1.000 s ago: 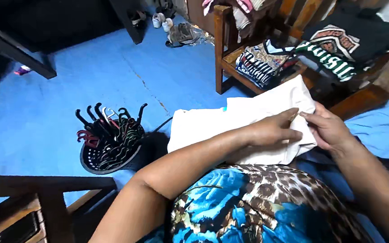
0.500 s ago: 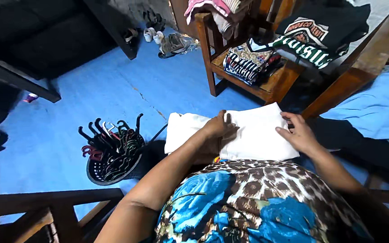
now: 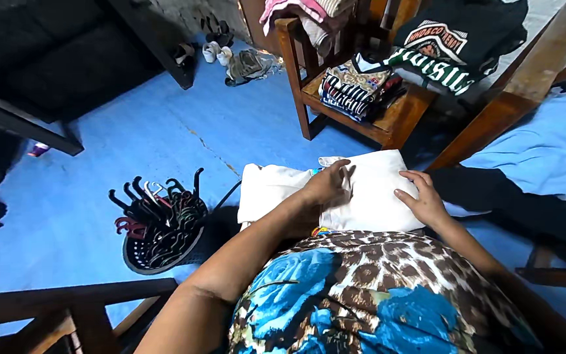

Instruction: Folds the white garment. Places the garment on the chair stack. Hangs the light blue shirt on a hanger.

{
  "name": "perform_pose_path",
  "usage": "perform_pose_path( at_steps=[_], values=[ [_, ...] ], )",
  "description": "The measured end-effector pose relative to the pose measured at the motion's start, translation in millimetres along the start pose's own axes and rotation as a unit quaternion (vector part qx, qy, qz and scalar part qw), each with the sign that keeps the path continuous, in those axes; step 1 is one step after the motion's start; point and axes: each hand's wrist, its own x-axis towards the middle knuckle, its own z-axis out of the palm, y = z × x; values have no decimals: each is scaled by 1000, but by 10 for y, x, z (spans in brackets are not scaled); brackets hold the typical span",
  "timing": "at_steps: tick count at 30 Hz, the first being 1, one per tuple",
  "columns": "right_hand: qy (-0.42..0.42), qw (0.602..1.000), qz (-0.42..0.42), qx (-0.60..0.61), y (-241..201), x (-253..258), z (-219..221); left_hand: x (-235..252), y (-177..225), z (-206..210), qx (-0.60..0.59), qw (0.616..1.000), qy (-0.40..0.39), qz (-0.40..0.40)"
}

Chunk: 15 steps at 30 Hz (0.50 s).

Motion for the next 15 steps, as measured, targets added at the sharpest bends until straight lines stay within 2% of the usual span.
perform_pose_path(
  at_steps=[5, 10, 12, 13, 14, 15],
  values=[
    [-10, 1000, 2, 4, -5, -9, -44, -90, 115, -78, -31, 995, 6, 96],
    [-32, 999, 32, -2, -56, -27, -218, -93, 484, -138, -126, 990, -7, 69],
    [18, 999, -11, 50, -91, -99, -322, 22, 617, -184, -208, 977, -9, 47],
    [39, 992, -63, 101, -131, -161, -394, 65, 705, -201, -246, 968, -5, 43],
    [23, 977, -121, 171, -209, -229, -498, 112, 809, -215, -269, 962, 3, 39],
    [-52, 952, -177, 243, -329, -300, -636, 155, 924, -229, -278, 960, 5, 34]
  ],
)
